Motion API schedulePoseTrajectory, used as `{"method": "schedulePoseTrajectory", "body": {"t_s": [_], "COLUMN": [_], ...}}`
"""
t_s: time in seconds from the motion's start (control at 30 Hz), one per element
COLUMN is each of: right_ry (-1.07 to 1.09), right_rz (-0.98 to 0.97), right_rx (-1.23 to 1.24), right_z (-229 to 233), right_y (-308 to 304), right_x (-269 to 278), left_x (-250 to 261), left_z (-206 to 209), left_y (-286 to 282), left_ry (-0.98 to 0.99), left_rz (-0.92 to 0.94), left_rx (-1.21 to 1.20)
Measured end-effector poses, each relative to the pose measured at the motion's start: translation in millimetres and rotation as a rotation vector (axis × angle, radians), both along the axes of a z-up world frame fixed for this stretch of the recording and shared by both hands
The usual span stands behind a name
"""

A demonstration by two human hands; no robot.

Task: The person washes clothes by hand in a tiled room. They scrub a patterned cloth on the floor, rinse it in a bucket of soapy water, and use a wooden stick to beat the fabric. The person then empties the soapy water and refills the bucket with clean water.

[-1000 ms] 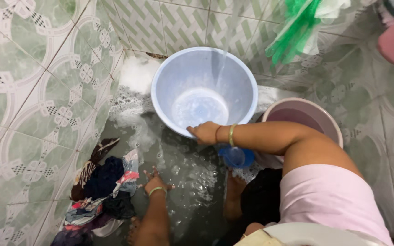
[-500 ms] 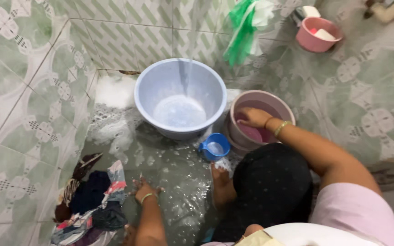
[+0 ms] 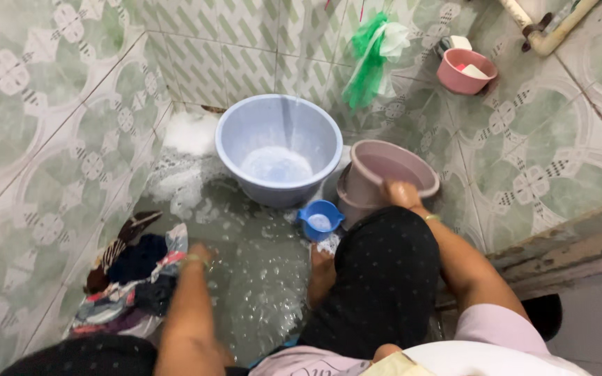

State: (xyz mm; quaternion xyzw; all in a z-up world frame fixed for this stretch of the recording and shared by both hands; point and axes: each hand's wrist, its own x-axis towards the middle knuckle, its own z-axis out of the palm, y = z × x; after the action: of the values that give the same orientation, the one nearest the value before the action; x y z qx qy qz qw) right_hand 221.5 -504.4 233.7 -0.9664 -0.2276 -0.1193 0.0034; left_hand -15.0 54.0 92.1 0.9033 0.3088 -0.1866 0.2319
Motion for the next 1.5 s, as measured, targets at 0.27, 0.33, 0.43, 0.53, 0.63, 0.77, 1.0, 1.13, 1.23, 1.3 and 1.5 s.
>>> {"method": "schedulePoseTrajectory", "body": {"t_s": [0.27, 0.33, 0.43, 0.53, 0.63, 0.77, 1.0, 1.13, 1.23, 1.3, 1.5], "right_ry": [-0.206, -0.195, -0.036, 0.127, 0.264, 0.328, 0.452, 0.367, 0.279, 0.259, -0.068], "right_rz": [-0.219, -0.302, -0.287, -0.338, -0.49, -0.598, -0.758, -0.501, -0.194, 0.035, 0.594], "right_rx": [0.56, 0.659, 0.979, 1.241, 1.28, 1.386, 1.601, 1.679, 1.636, 1.447, 0.78], "right_z": [49, 57, 51, 36, 26, 23, 66, 95, 131, 162, 250], "right_y": [-47, -62, -82, -89, -93, -95, -95, -92, -60, -16, 179], "right_x": [36, 31, 15, -1, -10, -17, -19, 7, 30, 28, -37], "left_x": [19, 10, -5, -11, -7, 12, 56, 65, 60, 55, 50], "left_z": [126, 163, 224, 273, 312, 328, 314, 313, 335, 345, 364], "left_y": [109, 129, 140, 129, 110, 71, 37, 29, 17, 10, -13], "left_ry": [-0.113, -0.188, -0.047, 0.023, -0.001, -0.04, -0.177, -0.192, -0.331, -0.548, -1.325], "left_rz": [-0.335, -0.379, -0.349, -0.424, -0.485, -0.573, -0.693, -0.732, -0.65, -0.589, -0.808], "left_rx": [0.2, 0.219, 0.253, 0.347, 0.382, 0.405, 0.382, 0.315, 0.28, 0.175, 0.391]}}
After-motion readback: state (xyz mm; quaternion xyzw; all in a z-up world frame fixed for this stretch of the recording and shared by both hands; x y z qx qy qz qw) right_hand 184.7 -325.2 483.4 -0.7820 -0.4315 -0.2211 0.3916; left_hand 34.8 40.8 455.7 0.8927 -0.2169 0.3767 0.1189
